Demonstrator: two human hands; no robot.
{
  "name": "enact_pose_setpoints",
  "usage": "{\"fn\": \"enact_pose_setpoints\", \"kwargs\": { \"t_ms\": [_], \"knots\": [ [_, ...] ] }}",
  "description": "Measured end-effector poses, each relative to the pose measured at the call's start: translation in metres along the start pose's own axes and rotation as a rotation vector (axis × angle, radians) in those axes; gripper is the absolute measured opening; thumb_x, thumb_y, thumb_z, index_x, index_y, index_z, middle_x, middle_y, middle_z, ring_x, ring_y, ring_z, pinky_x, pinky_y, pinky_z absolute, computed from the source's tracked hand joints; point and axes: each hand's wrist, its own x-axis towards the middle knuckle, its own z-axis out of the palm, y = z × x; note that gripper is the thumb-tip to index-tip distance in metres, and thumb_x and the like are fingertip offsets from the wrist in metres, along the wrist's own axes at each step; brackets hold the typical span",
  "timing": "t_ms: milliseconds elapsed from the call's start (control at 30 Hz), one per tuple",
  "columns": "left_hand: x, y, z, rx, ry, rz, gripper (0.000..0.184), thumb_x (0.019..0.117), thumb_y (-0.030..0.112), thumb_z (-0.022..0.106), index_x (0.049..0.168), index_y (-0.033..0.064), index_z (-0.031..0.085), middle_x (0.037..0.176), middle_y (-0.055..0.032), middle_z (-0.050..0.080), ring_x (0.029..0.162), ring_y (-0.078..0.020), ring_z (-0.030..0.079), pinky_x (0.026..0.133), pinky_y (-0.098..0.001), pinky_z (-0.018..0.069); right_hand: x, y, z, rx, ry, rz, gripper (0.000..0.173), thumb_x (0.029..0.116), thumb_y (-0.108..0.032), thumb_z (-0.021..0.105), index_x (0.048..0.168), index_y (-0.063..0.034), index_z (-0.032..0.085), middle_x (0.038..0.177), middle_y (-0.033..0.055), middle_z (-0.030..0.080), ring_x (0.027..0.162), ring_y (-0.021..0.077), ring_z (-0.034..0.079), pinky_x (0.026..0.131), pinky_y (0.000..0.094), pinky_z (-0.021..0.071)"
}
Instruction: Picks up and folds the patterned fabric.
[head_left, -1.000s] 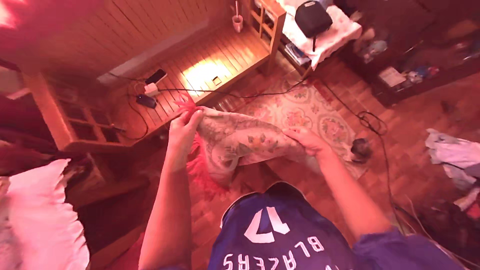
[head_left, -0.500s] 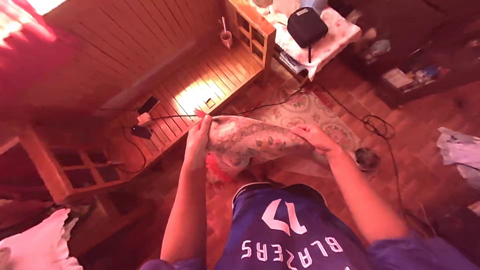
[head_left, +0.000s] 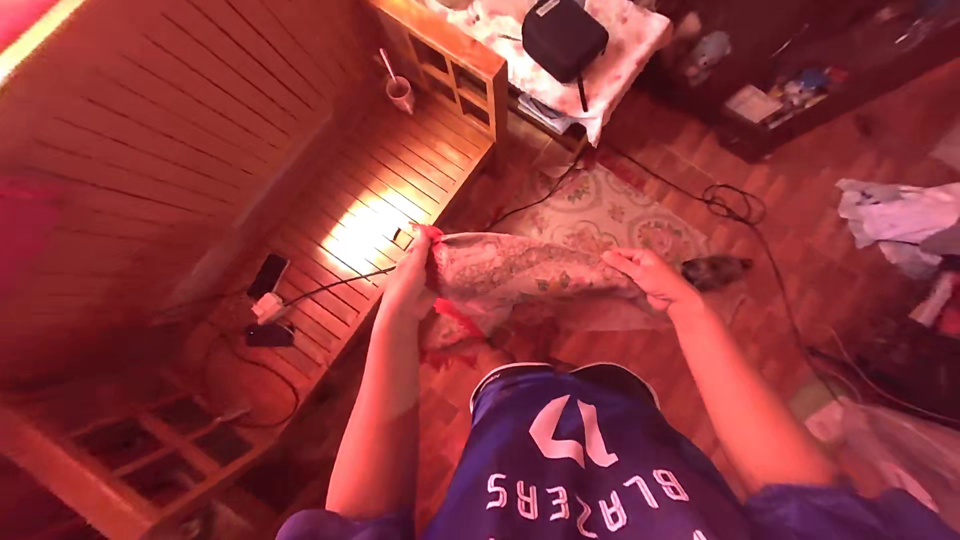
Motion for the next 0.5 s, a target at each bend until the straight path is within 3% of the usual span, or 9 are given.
{"fn": "enact_pose_setpoints", "kwargs": {
  "t_ms": [200,300,333,367,400,433,467,500],
  "knots": [
    [0.027,0.010,-0.020,-0.071,-0.047,-0.148,0.050,0.1106,0.051,0.026,0.119,0.0139,0.058,0.096,-0.0009,0.069,0.089,-0.0122,0.069,0.081,-0.0366,0.0587,0.003,-0.009,0.019,0.008,0.086,0.025,0.022,0.1081,-0.014,0.049,0.102,0.0011,0.064,0.077,-0.0010,0.057,0.068,0.0021,0.054,0.067,0.0208,0.0488],
    [0.035,0.012,-0.033,0.001,-0.176,-0.099,0.056,0.1090,0.056,0.026,0.134,0.0139,0.054,0.112,-0.0031,0.069,0.102,-0.0149,0.068,0.088,-0.0390,0.0578,0.006,-0.010,0.036,0.021,0.137,0.034,0.023,0.1078,-0.016,0.051,0.105,0.0030,0.065,0.082,0.0024,0.059,0.072,0.0043,0.056,0.070,0.0236,0.0505],
    [0.037,0.009,-0.038,0.099,-0.281,-0.026,0.057,0.1069,0.058,0.033,0.142,0.0167,0.050,0.118,-0.0016,0.069,0.104,-0.0137,0.068,0.087,-0.0368,0.0587,0.007,-0.012,0.046,0.004,0.135,0.014,0.024,0.1075,-0.015,0.052,0.107,0.0049,0.065,0.086,0.0053,0.061,0.075,0.0062,0.056,0.073,0.0260,0.0507],
    [0.039,0.004,-0.042,0.211,-0.370,0.054,0.064,0.1006,0.060,0.050,0.151,0.0198,0.043,0.124,0.0001,0.069,0.103,-0.0117,0.069,0.083,-0.0332,0.0604,0.009,-0.014,0.060,-0.027,0.117,-0.026,0.024,0.1067,-0.014,0.053,0.108,0.0072,0.065,0.089,0.0092,0.062,0.078,0.0093,0.057,0.076,0.0292,0.0512],
    [0.042,0.000,-0.041,0.330,-0.459,0.102,0.085,0.0902,0.061,0.066,0.158,0.0211,0.034,0.134,0.0014,0.067,0.107,-0.0099,0.069,0.084,-0.0305,0.0605,0.011,-0.014,0.078,-0.063,0.094,-0.086,0.023,0.1048,-0.011,0.056,0.106,0.0090,0.067,0.092,0.0127,0.066,0.081,0.0120,0.060,0.079,0.0317,0.0533],
    [0.041,-0.004,-0.035,0.455,-0.545,0.122,0.095,0.0851,0.052,0.074,0.161,0.0186,0.028,0.142,0.0000,0.062,0.115,-0.0103,0.065,0.091,-0.0319,0.0581,0.016,-0.013,0.098,-0.096,0.063,-0.153,0.020,0.1020,-0.007,0.059,0.105,0.0102,0.069,0.096,0.0168,0.070,0.085,0.0166,0.065,0.083,0.0357,0.0561],
    [0.037,-0.008,-0.026,0.572,-0.612,0.134,0.089,0.0842,0.036,0.077,0.159,0.0114,0.034,0.144,-0.0041,0.059,0.120,-0.0123,0.062,0.098,-0.0346,0.0547,0.022,-0.016,0.119,-0.124,0.026,-0.195,0.020,0.1008,-0.007,0.061,0.105,0.0102,0.070,0.098,0.0192,0.071,0.089,0.0202,0.068,0.087,0.0385,0.0569],
    [0.030,-0.010,-0.015,0.686,-0.634,0.139,0.070,0.0852,0.023,0.078,0.146,0.0034,0.049,0.135,-0.0080,0.063,0.116,-0.0130,0.063,0.099,-0.0357,0.0539,0.027,-0.020,0.138,-0.141,0.002,-0.213,0.020,0.1010,-0.008,0.061,0.106,0.0098,0.070,0.101,0.0208,0.071,0.093,0.0234,0.069,0.089,0.0408,0.0565]
  ]
}}
